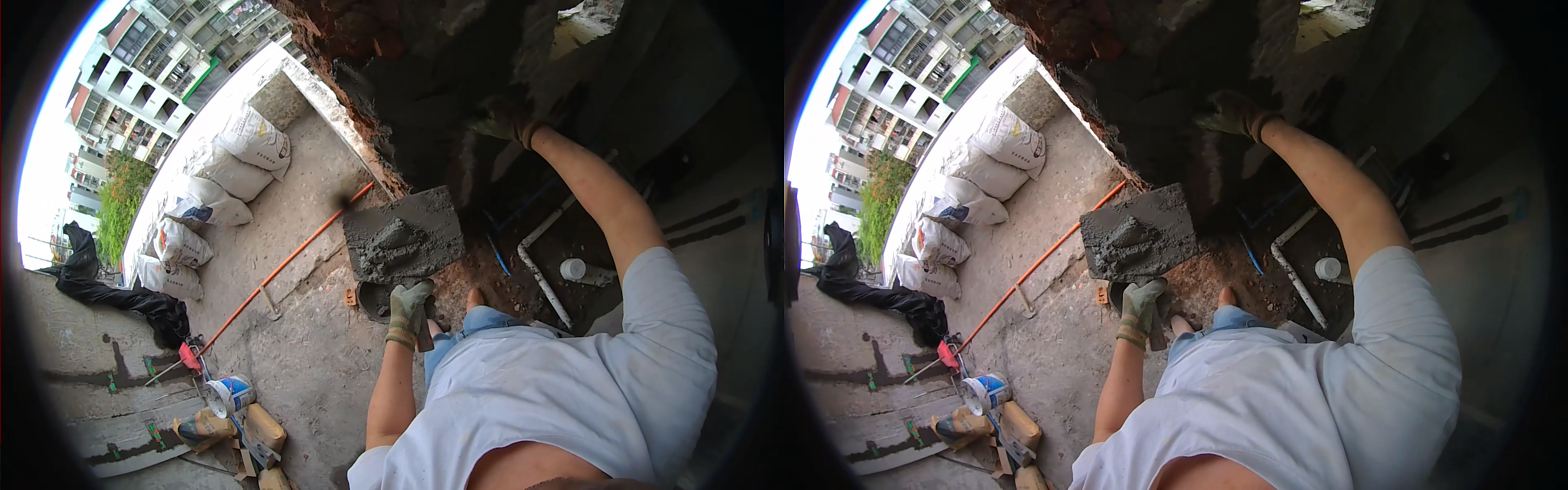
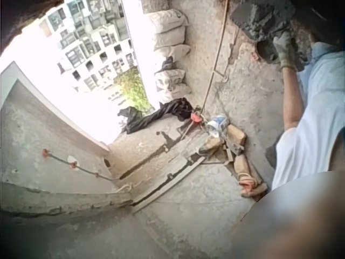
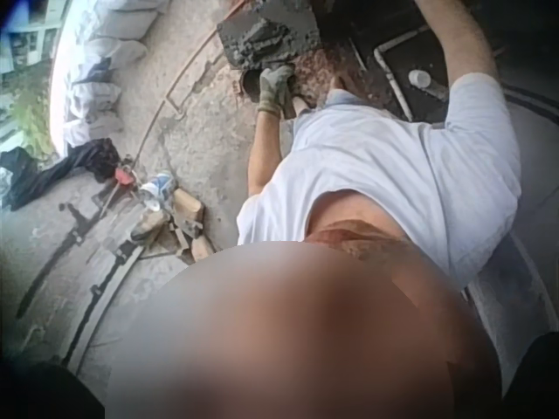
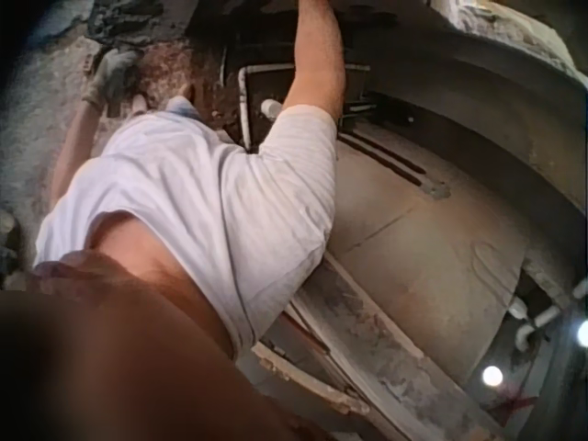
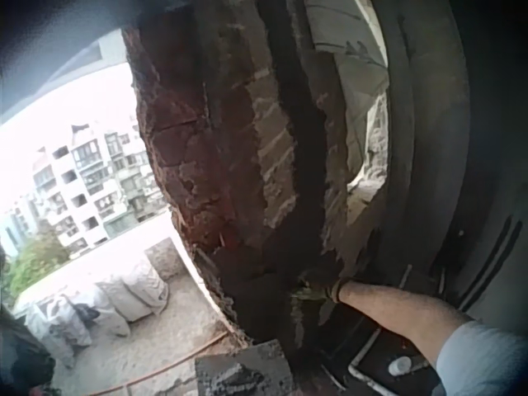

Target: Applying cement mortar to a brick wall using a trowel and hawk.

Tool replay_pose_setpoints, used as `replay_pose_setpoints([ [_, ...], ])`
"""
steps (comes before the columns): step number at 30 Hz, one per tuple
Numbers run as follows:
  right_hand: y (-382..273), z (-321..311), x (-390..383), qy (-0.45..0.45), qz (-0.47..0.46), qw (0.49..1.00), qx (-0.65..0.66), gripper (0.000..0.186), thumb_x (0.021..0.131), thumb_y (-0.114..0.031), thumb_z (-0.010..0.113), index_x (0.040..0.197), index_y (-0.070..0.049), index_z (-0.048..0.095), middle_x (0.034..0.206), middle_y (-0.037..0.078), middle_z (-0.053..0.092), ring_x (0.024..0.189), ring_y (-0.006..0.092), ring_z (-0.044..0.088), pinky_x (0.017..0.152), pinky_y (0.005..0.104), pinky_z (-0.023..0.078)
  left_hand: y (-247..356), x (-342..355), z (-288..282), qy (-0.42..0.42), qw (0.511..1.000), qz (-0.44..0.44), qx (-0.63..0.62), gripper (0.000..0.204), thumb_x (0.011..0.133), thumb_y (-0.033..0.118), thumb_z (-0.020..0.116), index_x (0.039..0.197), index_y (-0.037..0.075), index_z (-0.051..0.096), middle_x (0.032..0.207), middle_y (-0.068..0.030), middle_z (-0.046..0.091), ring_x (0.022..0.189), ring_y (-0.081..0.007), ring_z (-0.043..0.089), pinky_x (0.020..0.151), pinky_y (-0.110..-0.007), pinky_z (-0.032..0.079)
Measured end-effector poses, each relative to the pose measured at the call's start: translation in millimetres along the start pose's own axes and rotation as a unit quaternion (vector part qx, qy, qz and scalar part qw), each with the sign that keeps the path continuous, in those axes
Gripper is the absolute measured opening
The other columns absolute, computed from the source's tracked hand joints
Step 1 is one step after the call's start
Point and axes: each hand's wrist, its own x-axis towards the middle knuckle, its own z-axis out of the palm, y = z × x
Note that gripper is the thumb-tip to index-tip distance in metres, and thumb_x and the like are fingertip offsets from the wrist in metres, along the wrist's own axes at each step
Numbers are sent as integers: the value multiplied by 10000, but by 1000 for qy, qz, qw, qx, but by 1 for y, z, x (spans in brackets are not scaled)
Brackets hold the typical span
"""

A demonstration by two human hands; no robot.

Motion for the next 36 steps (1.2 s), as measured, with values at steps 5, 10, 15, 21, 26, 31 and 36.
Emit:
replay_pose_setpoints([
  [5, 11, -39, 4, 109, -126, 963, -210, 295, 893, -318, 683, 1008, -48, 715, 904, 151, 728, 834, 261, 706, 727, 395, 535, -1, 4, 1, 8, 1000, -5, -13, 148, 779, 173, 738, 735, 75, 636, 641, -41, 588, 482, -185, 548, 432, -329, 457],
  [10, 39, -75, 1, 119, -99, 979, -135, 289, 908, -320, 670, 978, -46, 723, 852, 133, 726, 763, 248, 701, 701, 383, 533, 4, 7, 10, -5, 1000, 4, 8, 168, 784, 180, 718, 701, 65, 629, 585, -56, 580, 428, -204, 531, 404, -335, 420],
  [15, 27, -65, -40, 163, -51, 980, -106, 243, 916, -281, 671, 949, -46, 720, 827, 115, 722, 721, 220, 692, 666, 354, 527, 1, 9, 4, -21, 1000, 7, -1, 146, 782, 151, 730, 726, 72, 621, 618, -43, 588, 450, -199, 547, 408, -347, 445],
  [21, -33, 62, -127, 122, -104, 983, -92, 249, 874, -267, 708, 844, -20, 693, 742, 126, 674, 684, 252, 672, 628, 345, 524, 4, 22, 4, -37, 999, -9, 26, 178, 755, 155, 767, 793, 70, 615, 673, -58, 610, 485, -198, 567, 420, -345, 454],
  [26, -85, 144, -180, 83, -127, 966, -209, 277, 848, -343, 670, 892, -69, 685, 756, 118, 665, 703, 322, 660, 659, 414, 535, 21, 14, -1, -32, 999, -14, 25, 141, 795, 176, 690, 818, 67, 604, 671, -63, 586, 497, -187, 546, 435, -330, 430],
  [31, -73, 215, -190, 42, -139, 940, -309, 302, 843, -365, 661, 919, -74, 687, 785, 134, 678, 685, 335, 662, 633, 437, 528, 10, 27, -7, -25, 991, 67, 117, 262, 845, 269, 701, 866, 16, 632, 687, -32, 595, 548, -157, 554, 482, -326, 465],
  [36, -112, 238, -146, 63, 85, 981, -164, 260, 848, -358, 664, 880, -108, 726, 764, 144, 684, 711, 354, 667, 639, 439, 528, 10, 11, -15, 14, 988, 52, 146, 339, 836, 307, 725, 887, -12, 621, 672, -79, 621, 534, -198, 607, 484, -347, 495],
])
